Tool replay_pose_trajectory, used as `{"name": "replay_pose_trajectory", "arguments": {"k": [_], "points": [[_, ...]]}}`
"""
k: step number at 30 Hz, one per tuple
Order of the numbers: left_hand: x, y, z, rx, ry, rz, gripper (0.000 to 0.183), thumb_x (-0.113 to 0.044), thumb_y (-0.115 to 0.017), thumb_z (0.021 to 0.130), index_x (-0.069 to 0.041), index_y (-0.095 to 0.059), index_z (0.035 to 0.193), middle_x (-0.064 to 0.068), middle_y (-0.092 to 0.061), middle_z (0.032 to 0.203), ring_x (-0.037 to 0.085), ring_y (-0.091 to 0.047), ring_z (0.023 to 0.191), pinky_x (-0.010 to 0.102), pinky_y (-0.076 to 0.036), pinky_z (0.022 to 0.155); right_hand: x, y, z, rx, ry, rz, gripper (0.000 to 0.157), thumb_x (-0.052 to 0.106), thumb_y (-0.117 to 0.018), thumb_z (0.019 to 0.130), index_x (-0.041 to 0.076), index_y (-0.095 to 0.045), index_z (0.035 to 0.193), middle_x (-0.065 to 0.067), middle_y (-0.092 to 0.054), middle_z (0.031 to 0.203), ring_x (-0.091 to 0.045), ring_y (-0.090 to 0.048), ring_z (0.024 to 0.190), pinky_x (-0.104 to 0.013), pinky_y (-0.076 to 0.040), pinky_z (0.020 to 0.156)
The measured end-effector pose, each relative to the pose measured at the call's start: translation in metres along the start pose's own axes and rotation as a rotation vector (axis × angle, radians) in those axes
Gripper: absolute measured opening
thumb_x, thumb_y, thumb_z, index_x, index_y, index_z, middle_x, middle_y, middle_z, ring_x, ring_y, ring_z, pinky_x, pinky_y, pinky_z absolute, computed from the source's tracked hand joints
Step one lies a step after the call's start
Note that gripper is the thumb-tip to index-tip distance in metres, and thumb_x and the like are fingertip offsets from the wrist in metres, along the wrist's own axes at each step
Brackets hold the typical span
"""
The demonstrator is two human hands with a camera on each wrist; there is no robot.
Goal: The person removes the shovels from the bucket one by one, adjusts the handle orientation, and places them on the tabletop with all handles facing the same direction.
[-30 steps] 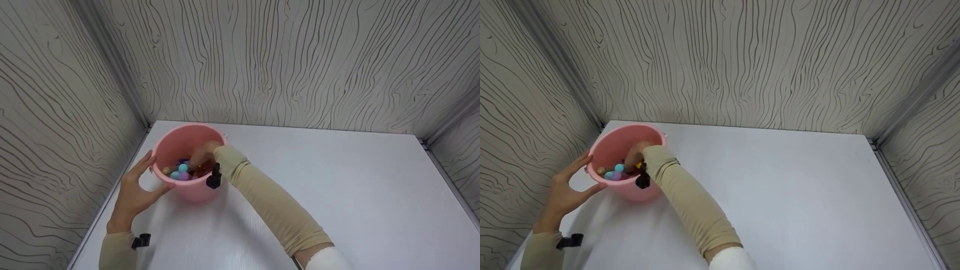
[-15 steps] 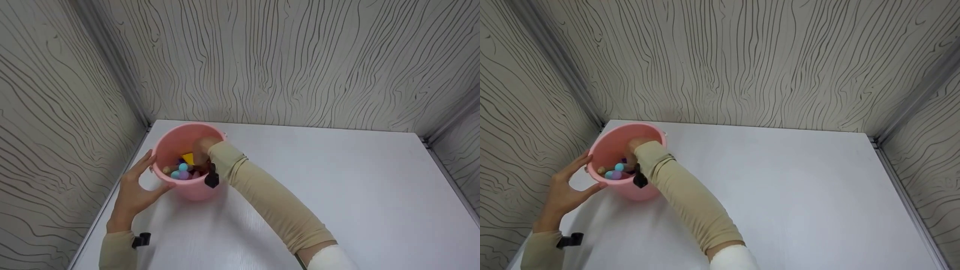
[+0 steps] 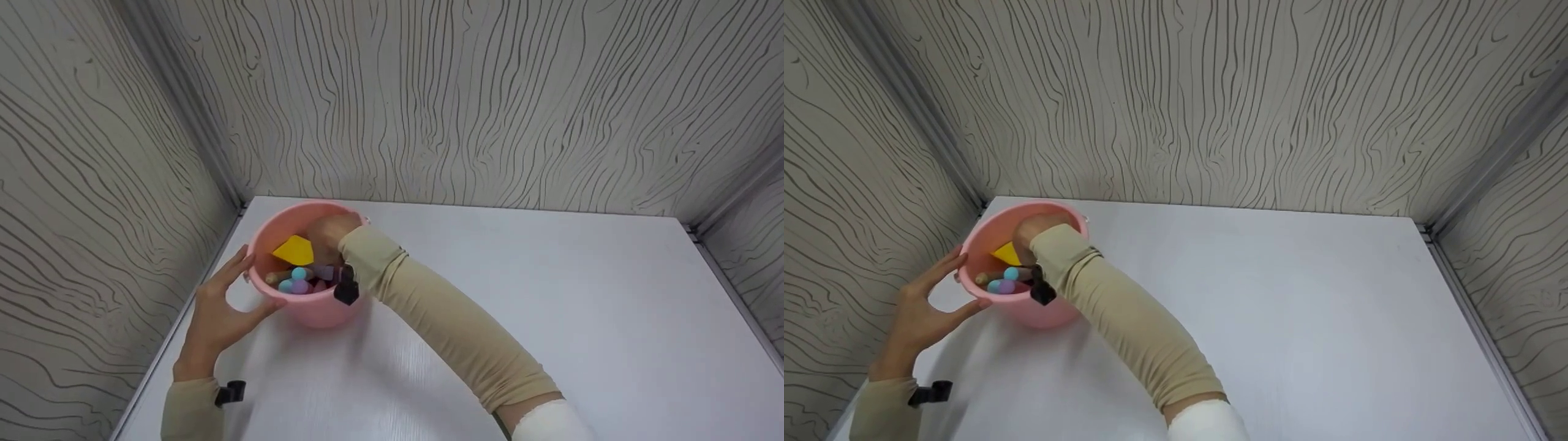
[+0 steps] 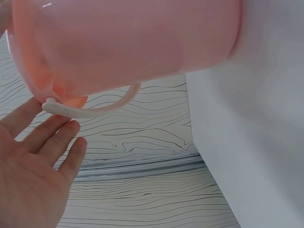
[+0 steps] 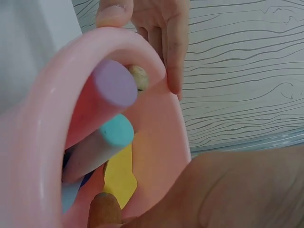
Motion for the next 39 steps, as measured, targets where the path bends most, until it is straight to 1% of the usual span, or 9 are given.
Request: {"name": "replay_pose_trajectory", "arguments": {"k": [4,7,10,13,15,21,23,29,39], "points": [[0.0,-0.002,0.002,0.009,0.006,0.004,0.092,-0.04,-0.098,0.076,-0.017,-0.058,0.155,0.005,-0.05,0.166,0.041,-0.045,0.153,0.076,-0.039,0.114,-0.001,0.007,-0.008,-0.011,0.014,0.006,0.007,0.01,-0.07,0.094,0.013,-0.077,0.092,0.0,-0.053,0.076,-0.018,-0.052,0.062,-0.028,-0.053,0.061],[-0.001,-0.003,0.005,0.009,0.003,0.004,0.092,-0.041,-0.098,0.076,-0.018,-0.057,0.156,0.006,-0.05,0.165,0.041,-0.046,0.153,0.075,-0.04,0.114,-0.002,0.016,-0.016,-0.044,0.069,0.028,0.016,0.03,-0.072,0.099,0.019,-0.079,0.108,0.003,-0.059,0.085,-0.018,-0.056,0.076,-0.033,-0.055,0.082],[-0.002,-0.005,0.007,0.006,-0.014,0.005,0.093,-0.04,-0.099,0.076,-0.018,-0.058,0.155,0.006,-0.051,0.164,0.041,-0.047,0.153,0.073,-0.041,0.114,-0.012,0.022,-0.019,-0.03,0.077,0.07,0.027,0.042,-0.073,0.099,0.024,-0.076,0.119,0.005,-0.061,0.086,-0.015,-0.058,0.071,-0.03,-0.057,0.074],[-0.003,-0.006,0.007,0.002,-0.033,0.006,0.093,-0.038,-0.1,0.074,-0.016,-0.059,0.154,0.007,-0.053,0.163,0.04,-0.048,0.152,0.072,-0.042,0.114,-0.029,0.023,-0.02,0.043,0.037,0.122,0.018,0.035,-0.072,0.101,0.019,-0.072,0.109,0.004,-0.056,0.075,-0.013,-0.052,0.056,-0.025,-0.049,0.052],[-0.003,-0.007,0.007,0.0,-0.041,0.005,0.093,-0.037,-0.101,0.073,-0.015,-0.06,0.154,0.008,-0.053,0.163,0.041,-0.048,0.152,0.073,-0.041,0.114,-0.041,0.025,-0.021,0.068,0.034,0.061,0.023,0.028,-0.068,0.104,0.01,-0.067,0.09,0.0,-0.048,0.064,-0.015,-0.047,0.047,-0.025,-0.043,0.045],[-0.002,-0.006,0.004,-0.011,-0.065,-0.012,0.094,-0.033,-0.103,0.07,-0.016,-0.061,0.153,0.008,-0.053,0.163,0.041,-0.047,0.152,0.075,-0.04,0.114,-0.071,0.029,-0.033,0.095,0.117,0.094,0.046,0.036,-0.065,0.107,0.011,-0.065,0.068,-0.001,-0.053,0.059,-0.014,-0.05,0.05,-0.026,-0.043,0.05],[-0.002,-0.004,0.003,-0.016,-0.071,-0.022,0.094,-0.031,-0.103,0.07,-0.016,-0.061,0.153,0.007,-0.053,0.163,0.04,-0.047,0.152,0.075,-0.04,0.114,-0.081,0.031,-0.038,0.091,0.134,0.121,0.045,0.036,-0.066,0.106,0.011,-0.069,0.07,-0.002,-0.057,0.062,-0.015,-0.053,0.054,-0.027,-0.047,0.054],[0.0,0.0,0.0,-0.017,-0.062,-0.027,0.095,-0.029,-0.103,0.069,-0.018,-0.061,0.153,0.007,-0.053,0.163,0.041,-0.045,0.154,0.078,-0.038,0.114,-0.114,0.031,-0.051,0.068,0.084,0.313,0.009,0.01,-0.072,0.097,0.009,-0.081,0.097,-0.007,-0.072,0.081,-0.018,-0.066,0.066,-0.03,-0.062,0.068],[-0.002,0.004,-0.001,-0.029,-0.077,-0.038,0.097,-0.025,-0.105,0.066,-0.013,-0.062,0.152,0.012,-0.055,0.161,0.043,-0.047,0.152,0.078,-0.038,0.113,-0.148,-0.002,-0.062,0.032,0.046,0.597,0.027,0.003,-0.079,0.092,0.001,-0.077,0.119,-0.014,-0.077,0.102,-0.023,-0.075,0.075,-0.035,-0.067,0.074]]}}
Point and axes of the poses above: each hand's wrist, its own z-axis towards the middle knuckle, its own y-axis out of the back of the hand, x = y × z, the point moved 8 cm from there along z, towards the middle knuckle
